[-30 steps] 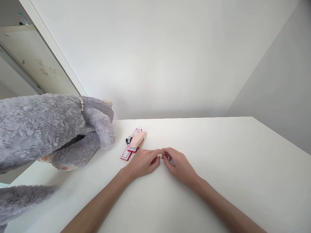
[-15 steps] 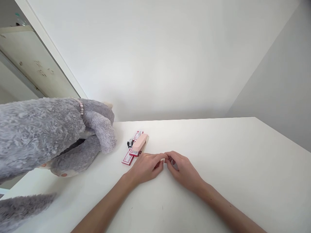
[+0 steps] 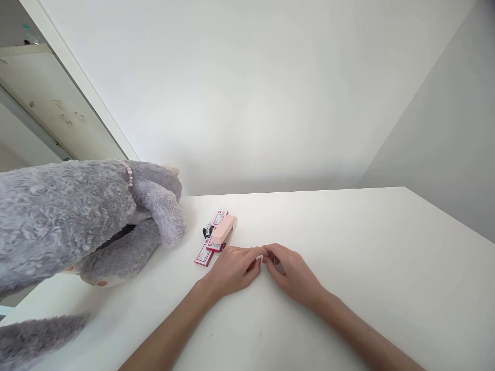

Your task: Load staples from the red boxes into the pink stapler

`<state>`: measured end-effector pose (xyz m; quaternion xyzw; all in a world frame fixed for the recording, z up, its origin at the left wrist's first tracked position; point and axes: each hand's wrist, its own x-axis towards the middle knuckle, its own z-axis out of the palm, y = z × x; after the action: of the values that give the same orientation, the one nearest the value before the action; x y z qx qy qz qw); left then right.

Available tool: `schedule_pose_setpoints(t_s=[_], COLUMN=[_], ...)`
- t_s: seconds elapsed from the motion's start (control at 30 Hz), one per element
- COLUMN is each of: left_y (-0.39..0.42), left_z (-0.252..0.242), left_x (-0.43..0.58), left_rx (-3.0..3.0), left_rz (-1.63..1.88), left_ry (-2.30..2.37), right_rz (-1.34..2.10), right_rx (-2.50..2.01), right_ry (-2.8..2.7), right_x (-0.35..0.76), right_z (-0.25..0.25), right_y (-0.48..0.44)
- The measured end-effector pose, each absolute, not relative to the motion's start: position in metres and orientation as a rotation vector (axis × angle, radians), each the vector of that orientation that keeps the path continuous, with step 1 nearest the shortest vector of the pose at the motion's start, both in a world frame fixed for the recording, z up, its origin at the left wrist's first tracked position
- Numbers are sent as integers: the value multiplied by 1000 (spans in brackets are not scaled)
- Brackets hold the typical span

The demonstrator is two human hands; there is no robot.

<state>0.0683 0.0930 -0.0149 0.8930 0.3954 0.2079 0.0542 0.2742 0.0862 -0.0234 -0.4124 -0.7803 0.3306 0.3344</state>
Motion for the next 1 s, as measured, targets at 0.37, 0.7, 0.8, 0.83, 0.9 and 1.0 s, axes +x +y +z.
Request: schedule_pose_setpoints(t_s=[0.37, 0.7, 0.8, 0.83, 0.9, 1.0], left_y=[94, 92, 92, 92, 92, 93], left_z=[-14, -14, -14, -14, -13, -12], left_x=[68, 69, 69, 69, 69, 69], left_rx=[2719, 2700, 2700, 2699, 2698, 2699], left_rz=[644, 648, 645, 645, 646, 645], left_ry=[1174, 1161, 1167, 1166, 1159, 1159], right_rz=[861, 905, 914, 918, 917, 910], right_rx=[-1052, -1078, -1081, -1082, -1083, -1080], right_ry=[-2028, -2025, -2025, -2024, -2024, -2030], right_x=[274, 273, 273, 273, 273, 274], right_z=[-24, -21, -20, -21, -21, -21], right_y=[87, 87, 87, 87, 87, 87])
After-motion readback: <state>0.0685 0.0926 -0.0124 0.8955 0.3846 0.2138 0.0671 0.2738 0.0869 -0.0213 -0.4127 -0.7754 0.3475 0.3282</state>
